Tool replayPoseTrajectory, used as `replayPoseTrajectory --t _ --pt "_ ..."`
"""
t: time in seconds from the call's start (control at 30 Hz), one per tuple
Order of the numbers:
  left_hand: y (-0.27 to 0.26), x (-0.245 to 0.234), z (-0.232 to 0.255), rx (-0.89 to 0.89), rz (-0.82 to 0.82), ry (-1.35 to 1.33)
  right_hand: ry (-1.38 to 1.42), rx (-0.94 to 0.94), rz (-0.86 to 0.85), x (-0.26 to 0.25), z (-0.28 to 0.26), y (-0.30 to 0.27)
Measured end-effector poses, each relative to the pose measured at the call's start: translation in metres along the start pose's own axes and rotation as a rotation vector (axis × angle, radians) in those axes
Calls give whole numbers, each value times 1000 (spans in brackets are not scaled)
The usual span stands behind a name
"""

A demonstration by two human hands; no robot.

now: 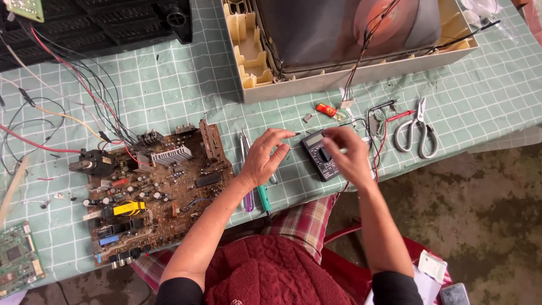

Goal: The person works on a disassembled CRT television, using a multimeter to test wires and components. They handle electrical wires, a circuit board, and a roll of electrical tape while seated at a workbench.

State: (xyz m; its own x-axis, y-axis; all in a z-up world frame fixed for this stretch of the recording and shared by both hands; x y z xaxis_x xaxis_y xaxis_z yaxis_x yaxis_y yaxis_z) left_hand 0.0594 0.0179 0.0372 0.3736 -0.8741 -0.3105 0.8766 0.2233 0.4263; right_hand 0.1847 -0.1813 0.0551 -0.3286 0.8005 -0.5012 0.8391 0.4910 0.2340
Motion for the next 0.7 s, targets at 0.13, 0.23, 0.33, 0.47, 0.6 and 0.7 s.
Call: replayPoseTrajectory --t 0.13,0.23,0.33,0.47,0.6,0.7 --pt "3 -11 15 -23 5 -32 520 444 -281 71 6 -2" --pt "3 -13 18 21 12 -10 701 567 -257 92 -2 1" --pt "2 -10 11 56 12 59 769 646 -247 92 12 5" --pt "-1 -9 14 105 6 111 796 664 -288 90 19 6" --pt "-3 -5 10 116 10 136 792 642 -289 89 21 4" --pt "-4 -1 4 120 31 176 784 617 -193 87 23 3"
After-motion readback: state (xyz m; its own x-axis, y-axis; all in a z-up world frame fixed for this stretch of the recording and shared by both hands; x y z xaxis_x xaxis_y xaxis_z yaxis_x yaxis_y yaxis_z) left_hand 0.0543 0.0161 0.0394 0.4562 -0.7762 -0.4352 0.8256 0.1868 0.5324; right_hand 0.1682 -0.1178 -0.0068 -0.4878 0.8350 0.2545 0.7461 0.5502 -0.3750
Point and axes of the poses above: each hand's wrist, its own y-axis towards the middle knuckle, its own x-axis out of the palm, z = x × y, the point moved 7 cm from there along y, towards the middle knuckle, and after that the axes turned 1 degree about z, right-handed, at the moved point
